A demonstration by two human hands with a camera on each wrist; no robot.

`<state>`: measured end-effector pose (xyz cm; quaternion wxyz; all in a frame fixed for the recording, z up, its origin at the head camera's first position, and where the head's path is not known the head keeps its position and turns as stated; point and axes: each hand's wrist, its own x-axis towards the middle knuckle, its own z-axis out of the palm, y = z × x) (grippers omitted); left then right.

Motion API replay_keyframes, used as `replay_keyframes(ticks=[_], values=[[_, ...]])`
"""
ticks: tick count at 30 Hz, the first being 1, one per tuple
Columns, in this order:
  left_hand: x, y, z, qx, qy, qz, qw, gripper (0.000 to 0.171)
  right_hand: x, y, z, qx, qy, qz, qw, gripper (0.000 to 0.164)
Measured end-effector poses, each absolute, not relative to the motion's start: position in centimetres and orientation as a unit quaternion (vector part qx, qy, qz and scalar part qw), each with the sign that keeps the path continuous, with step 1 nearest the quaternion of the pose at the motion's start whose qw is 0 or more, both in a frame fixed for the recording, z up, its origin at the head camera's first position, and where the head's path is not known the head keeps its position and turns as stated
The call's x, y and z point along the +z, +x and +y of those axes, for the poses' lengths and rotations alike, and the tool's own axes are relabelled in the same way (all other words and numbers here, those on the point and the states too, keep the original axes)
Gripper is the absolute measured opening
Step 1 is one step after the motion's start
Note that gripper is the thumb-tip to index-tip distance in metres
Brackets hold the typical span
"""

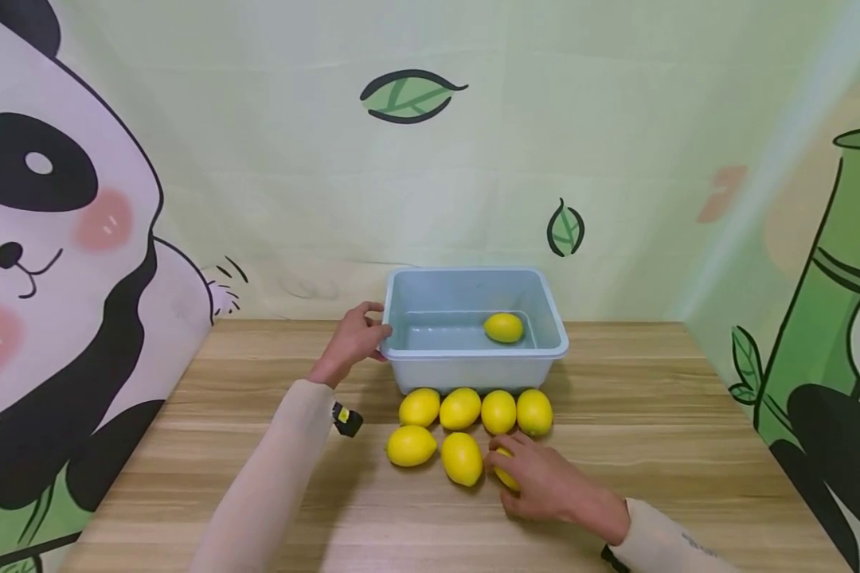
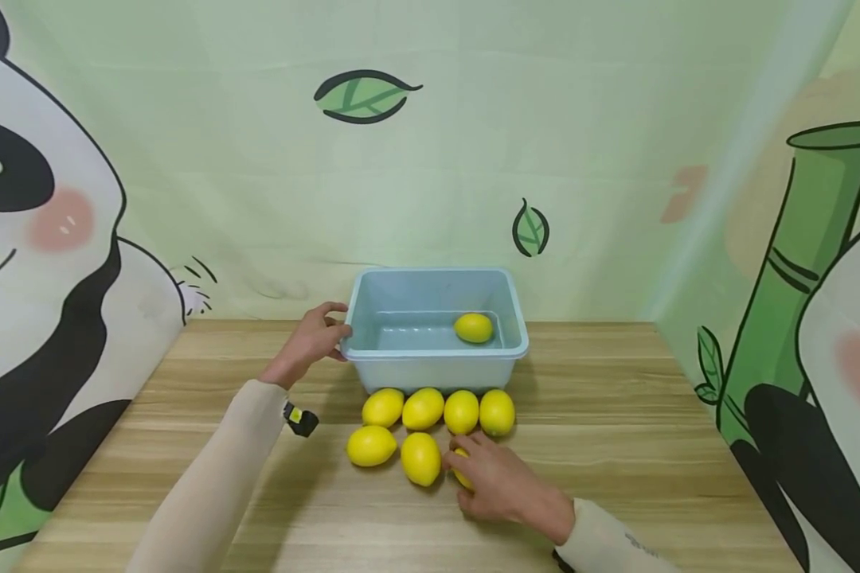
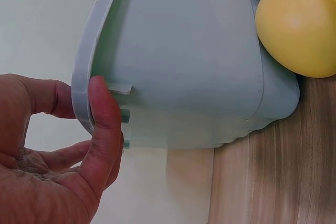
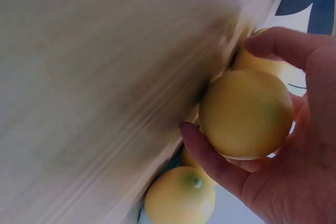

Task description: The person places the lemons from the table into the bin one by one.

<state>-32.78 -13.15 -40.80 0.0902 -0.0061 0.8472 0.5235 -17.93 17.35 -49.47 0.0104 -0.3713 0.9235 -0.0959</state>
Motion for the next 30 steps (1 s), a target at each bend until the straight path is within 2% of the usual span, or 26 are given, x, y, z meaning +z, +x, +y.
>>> replay_keyframes(ticks=[13,23,30], values=[[-40.9,-32.8,-13.1,0.52,-0.01,0.849,0.093,0.057,-50.2,-18.7,17.5,-0.113,-0.356,0.928,-0.013,0.029],[-40.8,-32.9,-13.1,0.522,-0.01,0.848,0.091,0.058,-46.9,-19.0,17.8,-0.124,-0.359,0.921,-0.089,0.034],[-40.7,-32.9,-13.1,0.52,-0.013,0.849,0.092,0.058,-44.3,-19.4,17.8,-0.133,-0.367,0.913,-0.118,0.034]])
